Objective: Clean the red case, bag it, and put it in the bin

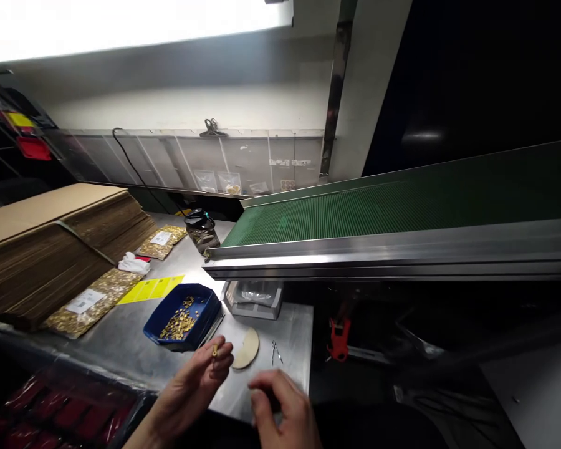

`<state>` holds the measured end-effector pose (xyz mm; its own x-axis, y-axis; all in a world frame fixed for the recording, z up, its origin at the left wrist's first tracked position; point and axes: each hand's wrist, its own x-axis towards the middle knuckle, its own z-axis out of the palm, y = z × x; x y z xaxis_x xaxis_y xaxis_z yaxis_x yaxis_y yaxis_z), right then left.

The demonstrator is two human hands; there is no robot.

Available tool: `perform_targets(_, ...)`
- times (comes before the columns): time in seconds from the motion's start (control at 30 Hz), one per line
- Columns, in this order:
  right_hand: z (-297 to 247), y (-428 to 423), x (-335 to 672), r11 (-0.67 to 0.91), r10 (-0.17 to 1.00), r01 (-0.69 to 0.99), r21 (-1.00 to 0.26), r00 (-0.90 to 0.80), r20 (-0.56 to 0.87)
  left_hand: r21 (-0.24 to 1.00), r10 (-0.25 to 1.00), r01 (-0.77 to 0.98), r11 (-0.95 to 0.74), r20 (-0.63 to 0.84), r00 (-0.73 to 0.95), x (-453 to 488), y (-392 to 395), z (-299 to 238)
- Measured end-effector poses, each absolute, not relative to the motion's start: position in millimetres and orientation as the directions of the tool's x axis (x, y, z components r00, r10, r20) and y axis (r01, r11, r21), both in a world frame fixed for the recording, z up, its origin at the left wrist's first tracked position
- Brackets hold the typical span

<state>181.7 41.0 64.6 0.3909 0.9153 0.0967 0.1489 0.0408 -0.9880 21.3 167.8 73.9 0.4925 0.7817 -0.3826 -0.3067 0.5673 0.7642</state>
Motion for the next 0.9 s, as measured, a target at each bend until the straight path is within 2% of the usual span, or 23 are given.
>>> perform_targets(0.07, 88, 58, 187, 0.190, 0.920, 0.206, -0.960, 0.305, 0.247, 0.619, 0.705, -0.387, 0.683, -0.422, 0.570, 41, 149, 79)
perform_targets(0.13, 103, 67, 193, 0.252, 0.921, 0.250, -0.935, 0.236, 0.311, 0.536, 0.652, -0.408, 0.740, -0.420, 0.631, 54, 138, 83)
perform_targets(0.3, 100, 63, 203, 0.242, 0.898, 0.323, -0.915, 0.283, 0.338, 0.619, 0.676, -0.368, 0.694, -0.385, 0.629, 69, 128, 82)
perform_targets(0.53, 78, 48, 200, 0.302, 0.763, 0.389, -0.870, 0.448, 0.465, 0.702, 0.669, -0.263, 0.662, -0.393, 0.631, 76, 124, 75)
perform_targets(0.77, 59, 38, 203, 0.306, 0.681, 0.552, -0.776, 0.443, 0.583, 0.702, 0.646, -0.206, 0.681, -0.445, 0.621, 80, 118, 75)
perform_targets(0.9, 55, 33, 208, 0.257, 0.661, 0.450, -0.855, 0.564, 0.495, 0.623, 0.615, -0.249, 0.742, -0.483, 0.623, 87, 111, 75)
